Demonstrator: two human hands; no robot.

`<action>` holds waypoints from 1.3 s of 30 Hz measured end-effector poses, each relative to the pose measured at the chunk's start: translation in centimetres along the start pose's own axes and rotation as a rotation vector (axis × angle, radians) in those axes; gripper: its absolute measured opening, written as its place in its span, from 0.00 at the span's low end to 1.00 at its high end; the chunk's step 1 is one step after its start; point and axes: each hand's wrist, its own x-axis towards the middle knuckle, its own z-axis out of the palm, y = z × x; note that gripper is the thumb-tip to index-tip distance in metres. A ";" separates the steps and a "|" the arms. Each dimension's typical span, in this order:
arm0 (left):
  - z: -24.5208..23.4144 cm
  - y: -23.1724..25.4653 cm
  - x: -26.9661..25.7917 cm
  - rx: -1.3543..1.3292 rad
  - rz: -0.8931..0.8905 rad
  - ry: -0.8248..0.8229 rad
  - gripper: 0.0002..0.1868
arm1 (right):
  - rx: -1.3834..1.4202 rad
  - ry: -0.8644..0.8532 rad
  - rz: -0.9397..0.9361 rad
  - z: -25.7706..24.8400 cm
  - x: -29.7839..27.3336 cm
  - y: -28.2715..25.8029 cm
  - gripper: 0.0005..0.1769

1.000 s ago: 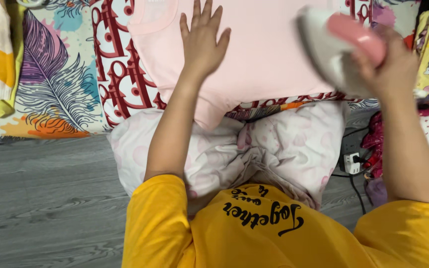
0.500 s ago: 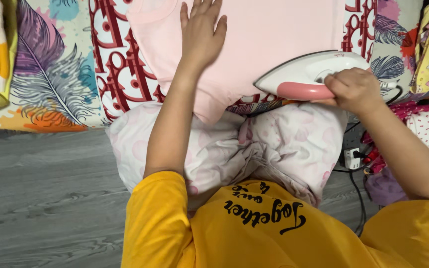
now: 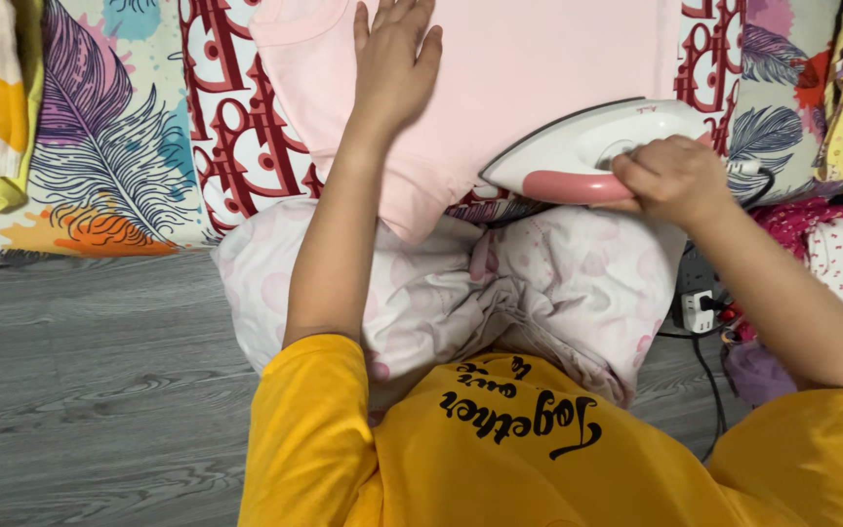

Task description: The person irons a light pink short-sleeved shirt on a patterned cushion. They repeatedly smooth the fabric, move the iron across the front and back, and flip the shirt to iron both sides.

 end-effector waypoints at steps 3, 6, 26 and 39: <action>0.4 0.2 0.2 0.027 -0.005 0.017 0.22 | -0.023 0.022 0.016 0.9 0.4 -1.6 0.25; 0.7 0.5 0.3 0.064 -0.037 -0.010 0.22 | -0.039 0.038 0.029 2.4 0.0 -3.4 0.19; 0.2 0.3 0.1 -0.051 -0.052 -0.038 0.24 | -0.024 0.029 0.047 3.4 -1.8 -3.0 0.08; -3.5 -0.9 0.3 -0.425 -0.144 0.257 0.20 | -0.128 -0.028 0.405 -1.0 -1.8 0.2 0.25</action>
